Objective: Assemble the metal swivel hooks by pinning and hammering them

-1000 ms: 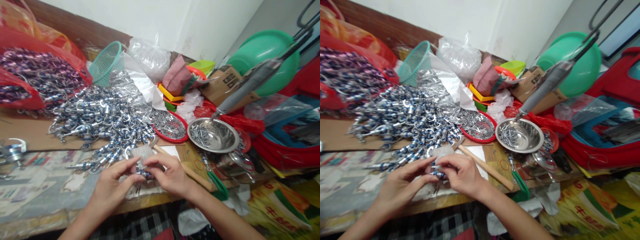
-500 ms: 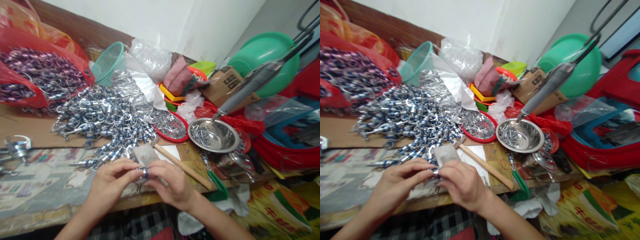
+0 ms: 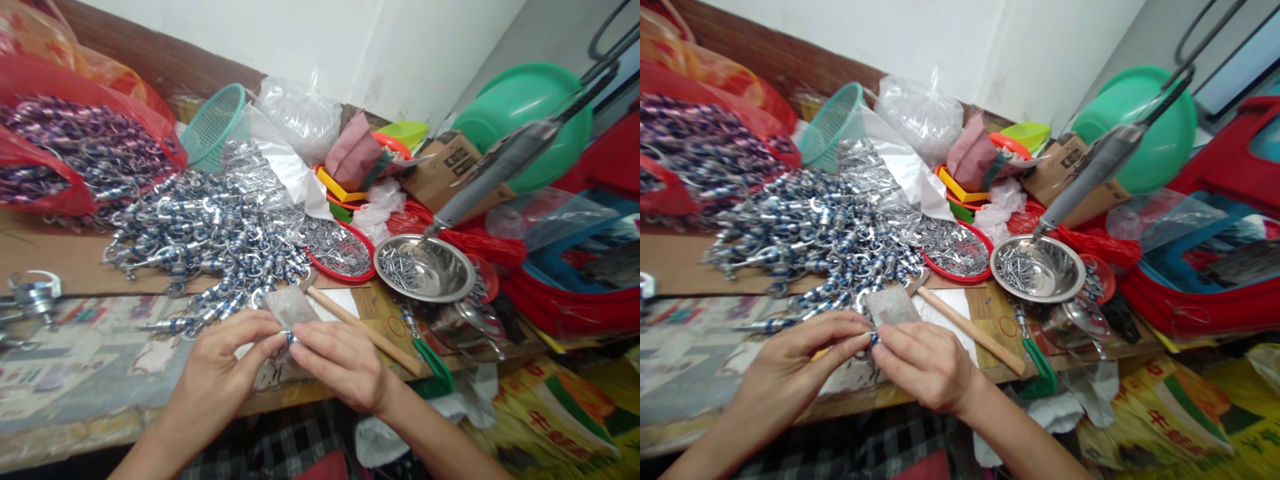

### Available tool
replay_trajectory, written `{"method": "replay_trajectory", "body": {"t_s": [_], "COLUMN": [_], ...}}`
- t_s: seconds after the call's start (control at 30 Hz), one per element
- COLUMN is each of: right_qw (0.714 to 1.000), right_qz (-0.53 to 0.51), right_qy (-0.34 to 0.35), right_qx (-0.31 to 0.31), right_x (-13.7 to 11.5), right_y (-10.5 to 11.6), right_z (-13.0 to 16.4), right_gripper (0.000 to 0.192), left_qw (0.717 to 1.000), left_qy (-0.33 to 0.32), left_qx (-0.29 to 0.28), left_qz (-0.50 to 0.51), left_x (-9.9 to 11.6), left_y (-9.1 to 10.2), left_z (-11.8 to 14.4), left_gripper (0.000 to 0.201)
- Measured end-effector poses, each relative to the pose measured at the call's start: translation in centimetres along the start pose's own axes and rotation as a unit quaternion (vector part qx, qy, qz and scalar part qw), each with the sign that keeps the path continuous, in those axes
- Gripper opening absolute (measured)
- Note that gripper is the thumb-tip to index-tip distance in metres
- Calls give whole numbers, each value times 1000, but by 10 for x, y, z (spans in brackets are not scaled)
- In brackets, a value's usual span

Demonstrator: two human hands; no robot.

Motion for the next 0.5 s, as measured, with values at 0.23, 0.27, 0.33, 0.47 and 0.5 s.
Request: {"method": "replay_trajectory", "body": {"t_s": [0.23,0.27,0.33,0.47,0.5], "right_qw": [991,985,968,930,925], "right_qz": [-48,-67,-109,-176,-173], "right_qy": [-117,-148,-213,-321,-337], "right_qx": [37,49,75,31,2], "right_x": [19,23,31,56,67], "right_y": [-3,-3,-3,-17,-21], "right_z": [4,5,6,9,10], "right_gripper": [25,24,18,6,6], "left_qw": [991,983,960,918,913], "left_qy": [104,142,210,276,285], "left_qx": [-44,-46,-29,-16,-28], "left_qz": [71,103,183,284,290], "left_x": [-20,-28,-41,-53,-54], "left_y": [-10,-13,-18,-28,-31], "left_z": [1,4,11,19,20], "left_gripper": [11,11,26,60,61]}}
Point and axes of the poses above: each hand's wrist, its own z-axis away from the middle knuckle, its own y-axis out of the back of the hand, x = y × z, the point moved 10 cm from there along -z, towards the middle knuckle, and after that the axes turned 4 degrees about x, right-handed, at the moved point
